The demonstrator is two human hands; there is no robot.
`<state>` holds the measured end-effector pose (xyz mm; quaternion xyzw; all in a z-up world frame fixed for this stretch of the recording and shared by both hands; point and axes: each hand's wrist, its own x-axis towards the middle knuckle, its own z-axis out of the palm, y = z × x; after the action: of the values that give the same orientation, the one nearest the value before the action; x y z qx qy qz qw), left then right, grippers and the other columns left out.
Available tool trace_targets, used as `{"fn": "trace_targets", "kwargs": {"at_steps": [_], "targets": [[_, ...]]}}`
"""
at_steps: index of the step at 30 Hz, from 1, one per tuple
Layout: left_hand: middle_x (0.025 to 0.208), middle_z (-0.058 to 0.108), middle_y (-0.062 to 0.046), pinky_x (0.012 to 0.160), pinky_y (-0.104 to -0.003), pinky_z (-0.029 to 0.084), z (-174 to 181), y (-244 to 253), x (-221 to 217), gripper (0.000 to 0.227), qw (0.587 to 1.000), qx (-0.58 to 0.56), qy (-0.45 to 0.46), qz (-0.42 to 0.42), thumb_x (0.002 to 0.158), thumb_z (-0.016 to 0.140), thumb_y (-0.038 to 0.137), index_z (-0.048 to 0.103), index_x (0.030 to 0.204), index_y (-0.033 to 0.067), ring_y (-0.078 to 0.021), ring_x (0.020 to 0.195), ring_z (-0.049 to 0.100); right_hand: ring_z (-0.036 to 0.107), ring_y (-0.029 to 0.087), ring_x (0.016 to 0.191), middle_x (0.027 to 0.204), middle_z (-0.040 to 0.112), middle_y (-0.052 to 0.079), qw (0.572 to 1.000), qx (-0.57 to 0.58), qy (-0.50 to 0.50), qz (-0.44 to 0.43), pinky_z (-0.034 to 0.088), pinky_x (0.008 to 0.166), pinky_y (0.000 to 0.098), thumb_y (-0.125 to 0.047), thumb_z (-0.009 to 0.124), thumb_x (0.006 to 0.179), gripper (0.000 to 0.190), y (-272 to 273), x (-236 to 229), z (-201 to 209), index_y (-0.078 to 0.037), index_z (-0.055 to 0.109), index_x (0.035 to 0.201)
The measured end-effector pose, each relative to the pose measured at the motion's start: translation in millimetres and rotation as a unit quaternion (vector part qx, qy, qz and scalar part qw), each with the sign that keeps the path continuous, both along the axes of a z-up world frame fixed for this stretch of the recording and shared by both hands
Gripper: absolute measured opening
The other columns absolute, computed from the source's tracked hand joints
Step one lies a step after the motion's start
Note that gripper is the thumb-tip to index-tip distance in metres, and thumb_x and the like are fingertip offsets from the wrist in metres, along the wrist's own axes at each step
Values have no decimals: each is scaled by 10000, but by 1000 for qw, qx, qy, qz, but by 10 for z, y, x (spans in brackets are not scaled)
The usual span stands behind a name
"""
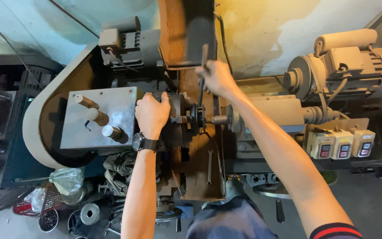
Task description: The person assembles a mechanical component on a lathe, using a wrench to tighten bolts and a hammer to secure parts. They then attach a large cylindrical cover to the machine and operate the control switches.
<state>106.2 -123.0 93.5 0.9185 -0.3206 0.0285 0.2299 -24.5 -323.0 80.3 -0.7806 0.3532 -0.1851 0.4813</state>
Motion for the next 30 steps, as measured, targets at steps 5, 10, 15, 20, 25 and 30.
{"fn": "trace_targets", "kwargs": {"at_steps": [5,10,15,20,25,30], "targets": [[888,709,-325,771,-535,557,-237,100,56,510,998,-53,-33,-31,924,711,407,712,1081,-78,-505,844,688,725,138,678,771,732,78,980,-47,-157,-115,585,555,321,-188,645,1043,236,-217,-608,71,10,675,918],[970,737,-269,815,-509,553,-57,447,-420,402,988,-150,18,-38,1008,689,298,663,1228,-38,-468,907,710,706,208,634,745,663,144,984,-88,-86,-127,567,536,365,-83,594,1030,104,-268,-1263,-82,-9,665,1012],[1396,596,-306,1011,-474,517,-913,981,-929,524,930,-365,-21,-45,1028,643,61,424,1499,-13,-466,1245,613,686,371,694,808,686,227,970,-218,-50,-94,522,655,441,-3,594,1009,71,-245,-1367,-235,18,661,1010],[1364,588,-292,1062,-478,483,-1765,1469,-1197,548,952,-289,101,2,960,578,-8,396,1474,-62,-460,1235,610,699,398,775,859,708,228,965,-244,-59,-71,533,675,443,-18,609,997,55,-268,-1342,-301,26,642,999],[1415,525,-290,1153,-516,404,-948,1245,-1191,495,940,-336,-51,-36,969,596,-28,424,1432,-63,-454,1326,522,713,385,787,886,728,210,965,-246,-70,-60,541,681,432,-33,616,1021,63,-233,-1323,-229,22,640,1002],[1382,618,-277,1109,-460,488,98,534,-500,336,947,-285,-57,-137,1018,684,60,578,1321,-40,-407,1298,593,707,371,735,853,715,219,977,-197,-32,-82,537,668,428,-7,596,1001,60,-241,-1342,-219,22,642,1028]]}}
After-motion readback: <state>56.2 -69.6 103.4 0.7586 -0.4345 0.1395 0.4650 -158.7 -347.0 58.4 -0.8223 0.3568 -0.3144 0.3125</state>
